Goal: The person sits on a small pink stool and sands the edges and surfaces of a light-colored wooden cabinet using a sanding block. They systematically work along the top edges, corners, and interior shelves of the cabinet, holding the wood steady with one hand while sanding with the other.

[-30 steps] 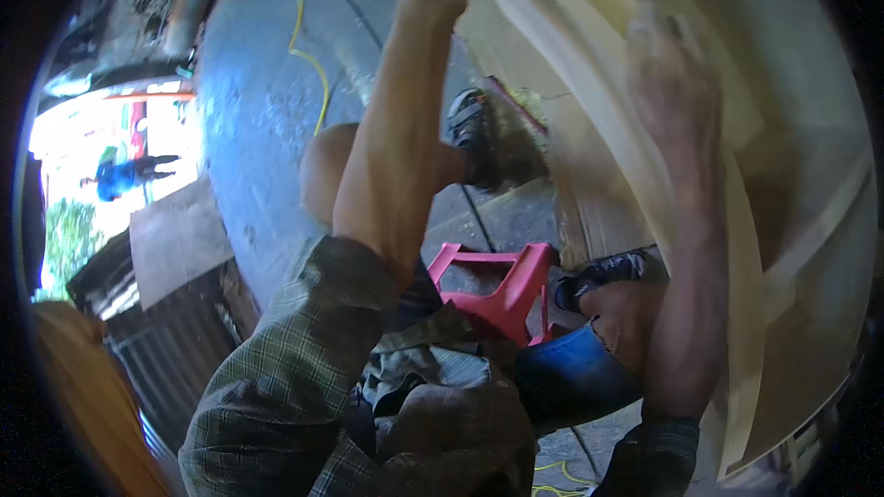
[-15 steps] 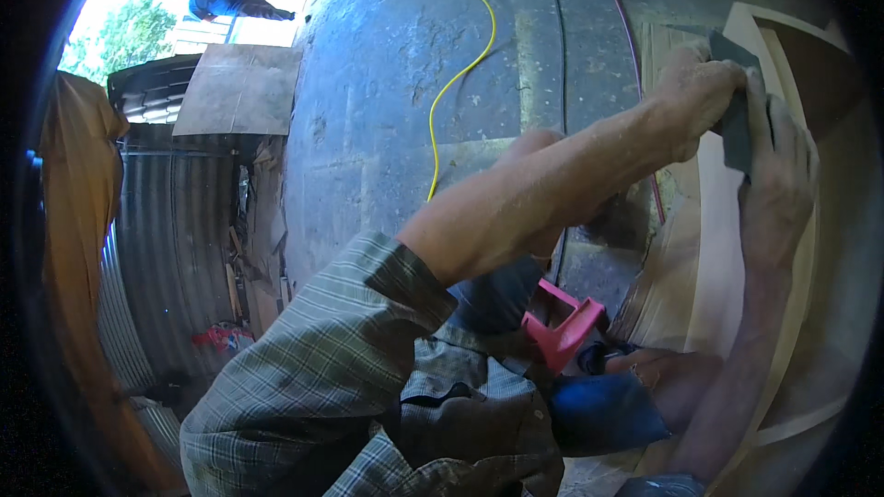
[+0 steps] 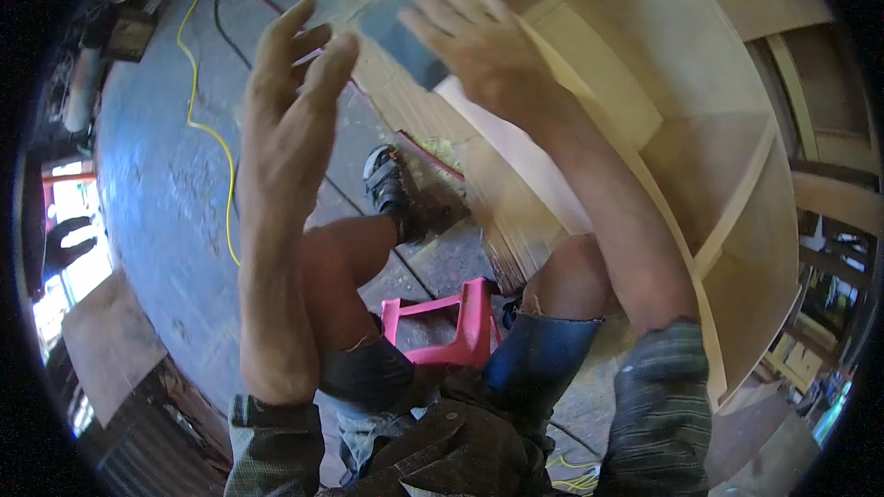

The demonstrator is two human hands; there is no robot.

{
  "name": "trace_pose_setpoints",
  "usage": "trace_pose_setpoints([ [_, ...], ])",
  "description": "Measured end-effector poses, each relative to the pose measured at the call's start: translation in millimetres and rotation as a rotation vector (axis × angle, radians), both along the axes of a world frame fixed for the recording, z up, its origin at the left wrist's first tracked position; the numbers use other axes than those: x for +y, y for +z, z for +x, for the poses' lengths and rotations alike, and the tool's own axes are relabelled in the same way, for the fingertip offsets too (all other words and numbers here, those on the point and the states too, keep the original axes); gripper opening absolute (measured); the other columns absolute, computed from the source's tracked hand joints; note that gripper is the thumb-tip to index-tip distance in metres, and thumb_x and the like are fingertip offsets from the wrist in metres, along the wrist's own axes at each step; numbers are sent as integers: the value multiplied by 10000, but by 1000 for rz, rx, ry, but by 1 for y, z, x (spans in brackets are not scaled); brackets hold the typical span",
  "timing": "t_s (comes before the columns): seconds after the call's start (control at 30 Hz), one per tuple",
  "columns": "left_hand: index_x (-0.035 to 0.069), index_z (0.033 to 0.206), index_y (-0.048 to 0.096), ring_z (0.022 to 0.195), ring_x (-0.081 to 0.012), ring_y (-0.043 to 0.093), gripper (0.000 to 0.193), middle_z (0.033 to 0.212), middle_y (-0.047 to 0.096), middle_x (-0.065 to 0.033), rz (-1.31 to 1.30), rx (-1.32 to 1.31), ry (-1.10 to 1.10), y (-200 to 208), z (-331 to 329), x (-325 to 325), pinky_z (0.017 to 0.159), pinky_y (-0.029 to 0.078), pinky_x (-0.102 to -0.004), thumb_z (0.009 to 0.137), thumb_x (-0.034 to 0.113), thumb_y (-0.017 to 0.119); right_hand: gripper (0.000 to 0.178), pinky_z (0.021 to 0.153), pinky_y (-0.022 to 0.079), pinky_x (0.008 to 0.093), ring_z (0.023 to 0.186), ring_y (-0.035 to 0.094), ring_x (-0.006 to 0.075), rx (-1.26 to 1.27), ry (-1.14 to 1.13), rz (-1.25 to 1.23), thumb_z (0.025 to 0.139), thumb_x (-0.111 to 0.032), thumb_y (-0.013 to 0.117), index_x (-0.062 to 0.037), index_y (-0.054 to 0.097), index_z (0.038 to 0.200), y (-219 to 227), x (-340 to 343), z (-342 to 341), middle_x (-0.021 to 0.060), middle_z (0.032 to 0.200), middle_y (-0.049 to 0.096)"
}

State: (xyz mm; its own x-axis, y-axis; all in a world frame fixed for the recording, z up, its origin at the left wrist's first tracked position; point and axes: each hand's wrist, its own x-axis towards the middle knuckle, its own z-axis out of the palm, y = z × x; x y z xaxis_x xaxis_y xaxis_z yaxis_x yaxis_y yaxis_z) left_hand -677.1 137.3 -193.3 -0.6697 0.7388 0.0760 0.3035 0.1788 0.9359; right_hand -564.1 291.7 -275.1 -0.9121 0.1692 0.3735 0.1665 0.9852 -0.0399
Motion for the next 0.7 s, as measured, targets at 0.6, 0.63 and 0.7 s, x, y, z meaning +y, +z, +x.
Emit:
trace_pose_setpoints([
  [0.6, 8, 1354, 393, 1138, -271, 529, 541, 1230, 532, -225, -79, 124, 35, -3, -13, -14, 994, 417, -381, 918, 276, 569, 679, 1073, 282, 448, 1329, 355, 241, -26, -17, -44, 709, 41, 584, -129, 443, 1351, -17, 13, -19, 54, 1423, 411],
  [0.63, 5, 1353, 394, 1130, -270, 534, 545, 1226, 536, -227, -69, 136, -8, -4, -8, -9, 985, 422, -380, 918, 283, 570, 580, 1015, 331, 445, 1259, 411, 252, 84, -12, 37, 722, -27, 576, -106, 492, 1291, -14, 21, -40, 75, 1358, 463],
  [0.7, 0, 1350, 397, 1116, -269, 542, 553, 1217, 543, -233, -72, 173, -59, -9, 1, -6, 967, 432, -377, 917, 296, 573, 434, 900, 428, 439, 1120, 522, 275, 316, 31, 179, 748, -162, 561, -61, 591, 1169, -9, 26, -71, 115, 1229, 566],
])
